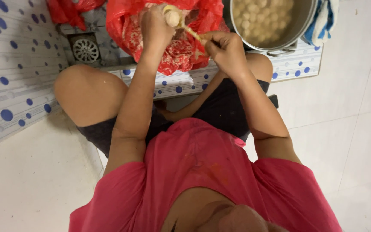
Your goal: A person manually forms meatballs by squeezing meat paste through their hand and scooping the resulting ball into a pot of water using a spoon.
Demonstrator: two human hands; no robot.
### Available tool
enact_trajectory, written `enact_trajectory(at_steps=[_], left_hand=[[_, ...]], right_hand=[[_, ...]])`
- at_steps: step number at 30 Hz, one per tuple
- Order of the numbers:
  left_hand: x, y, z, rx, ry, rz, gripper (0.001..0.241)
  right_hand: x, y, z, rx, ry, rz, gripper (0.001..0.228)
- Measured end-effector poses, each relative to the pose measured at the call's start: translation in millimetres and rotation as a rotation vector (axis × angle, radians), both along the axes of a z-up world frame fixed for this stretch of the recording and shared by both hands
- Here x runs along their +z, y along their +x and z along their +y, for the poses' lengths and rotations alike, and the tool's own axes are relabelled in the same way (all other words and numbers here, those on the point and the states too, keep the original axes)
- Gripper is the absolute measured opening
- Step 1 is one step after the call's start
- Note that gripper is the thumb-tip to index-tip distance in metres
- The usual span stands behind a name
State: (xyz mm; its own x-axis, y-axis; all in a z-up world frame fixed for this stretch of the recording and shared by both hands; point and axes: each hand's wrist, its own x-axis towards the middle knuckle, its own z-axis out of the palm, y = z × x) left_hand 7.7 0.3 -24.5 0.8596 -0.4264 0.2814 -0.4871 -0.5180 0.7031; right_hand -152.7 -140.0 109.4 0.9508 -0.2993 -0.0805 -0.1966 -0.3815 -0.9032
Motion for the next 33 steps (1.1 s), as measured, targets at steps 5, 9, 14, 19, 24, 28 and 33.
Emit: enact_trajectory(at_steps=[5,9,14,19,24,28,33], left_hand=[[-18.8,7.0,0.9,-0.039,-0.122,-0.053,0.016],[-15.2,10.4,1.8,-0.062,-0.213,0.050,0.031],[-16.3,10.1,7.3,-0.100,-0.280,0.165,0.015],[-15.5,10.1,8.6,-0.121,-0.263,0.135,0.021],[-6.9,7.7,8.5,-0.124,-0.277,0.191,0.027],[-12.5,8.8,9.6,-0.124,-0.297,0.226,0.029],[-3.4,8.9,13.0,-0.147,-0.376,0.226,0.021]], right_hand=[[-31.0,-19.6,-31.7,-0.150,0.348,0.033,0.014],[-72.8,-43.6,-89.3,-0.318,-0.077,-0.043,0.021],[-88.2,-73.1,-134.1,-0.415,-0.528,-0.019,0.018],[-103.7,-98.3,-148.2,-0.457,-0.761,0.216,0.018],[-126.1,-111.3,-156.3,-0.447,-0.911,0.488,0.018],[-122.2,-109.2,-155.7,-0.427,-0.905,0.537,0.023],[-92.5,-94.2,-140.1,-0.462,-0.872,0.225,0.018]])
